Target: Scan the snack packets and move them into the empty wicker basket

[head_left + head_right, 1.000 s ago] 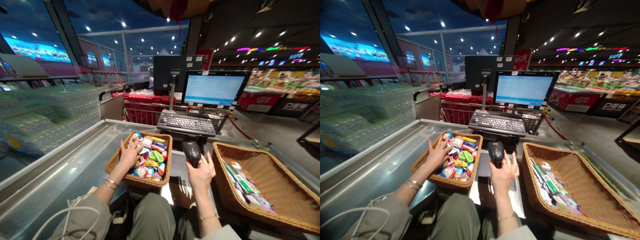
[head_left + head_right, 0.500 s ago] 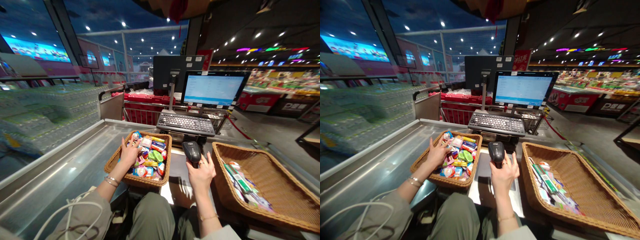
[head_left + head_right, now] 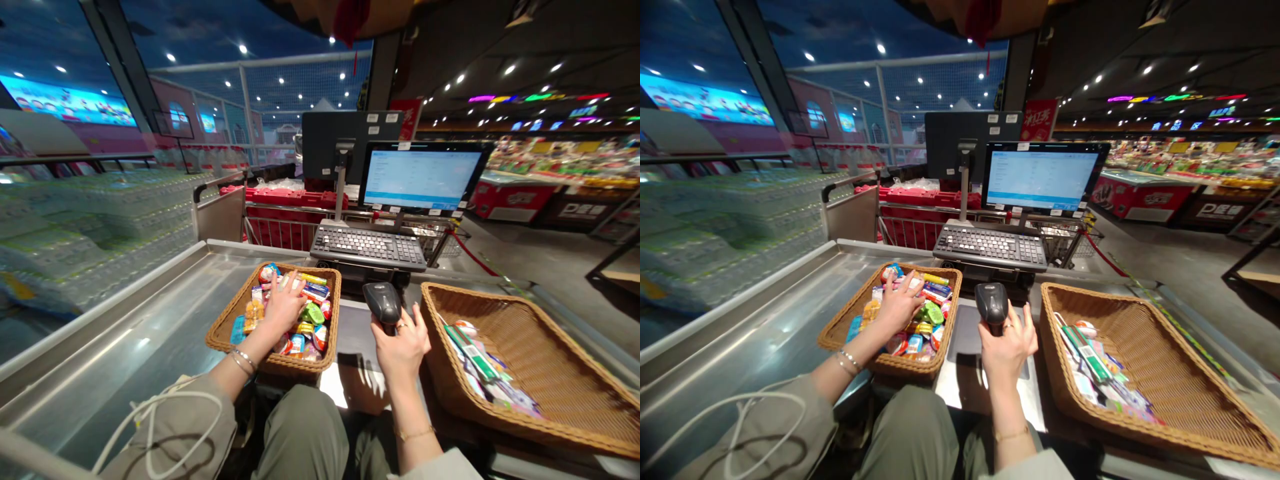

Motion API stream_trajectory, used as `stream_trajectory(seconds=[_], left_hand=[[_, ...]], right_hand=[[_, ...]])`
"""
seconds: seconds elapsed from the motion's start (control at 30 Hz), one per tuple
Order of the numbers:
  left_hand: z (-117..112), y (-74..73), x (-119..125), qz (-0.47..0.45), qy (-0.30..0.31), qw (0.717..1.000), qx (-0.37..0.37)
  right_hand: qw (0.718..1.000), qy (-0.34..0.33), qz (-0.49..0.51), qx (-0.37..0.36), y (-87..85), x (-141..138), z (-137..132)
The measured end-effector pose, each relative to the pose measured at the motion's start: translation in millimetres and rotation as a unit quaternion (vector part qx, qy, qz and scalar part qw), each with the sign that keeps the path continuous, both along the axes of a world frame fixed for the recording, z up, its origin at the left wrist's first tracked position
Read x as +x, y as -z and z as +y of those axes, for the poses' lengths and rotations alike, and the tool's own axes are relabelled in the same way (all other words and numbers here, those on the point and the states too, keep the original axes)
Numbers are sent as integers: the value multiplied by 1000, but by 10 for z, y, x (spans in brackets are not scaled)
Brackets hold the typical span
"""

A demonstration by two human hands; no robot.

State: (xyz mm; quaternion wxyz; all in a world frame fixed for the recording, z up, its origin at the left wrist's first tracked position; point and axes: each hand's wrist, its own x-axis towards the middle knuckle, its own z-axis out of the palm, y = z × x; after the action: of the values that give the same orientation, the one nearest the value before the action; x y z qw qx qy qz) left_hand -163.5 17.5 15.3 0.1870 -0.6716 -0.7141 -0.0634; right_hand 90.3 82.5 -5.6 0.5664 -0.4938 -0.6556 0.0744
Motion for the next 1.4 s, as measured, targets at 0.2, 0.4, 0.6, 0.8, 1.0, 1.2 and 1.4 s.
stream_trajectory(seconds=[0.2,0.4,0.6,0.8,1.0,1.2,1.4], left_hand=[[250,40,120,2,15,1000,-19],[254,87,-13,-1,4,998,-62],[18,62,-338,-25,-79,993,-86],[-110,58,-574,-45,-97,986,-128],[-49,77,-671,-65,-93,984,-135],[-24,81,-688,-74,-72,987,-126],[-3,53,-657,-76,-59,989,-114]], right_hand=[[1000,6,-3,15,4,37,7],[1000,9,-7,15,-13,64,7],[1000,12,-9,16,-21,64,9],[1000,5,-6,29,-15,39,1],[1000,3,-10,23,5,31,7],[1000,5,-10,6,-8,42,1],[1000,4,-7,1,-7,57,10]])
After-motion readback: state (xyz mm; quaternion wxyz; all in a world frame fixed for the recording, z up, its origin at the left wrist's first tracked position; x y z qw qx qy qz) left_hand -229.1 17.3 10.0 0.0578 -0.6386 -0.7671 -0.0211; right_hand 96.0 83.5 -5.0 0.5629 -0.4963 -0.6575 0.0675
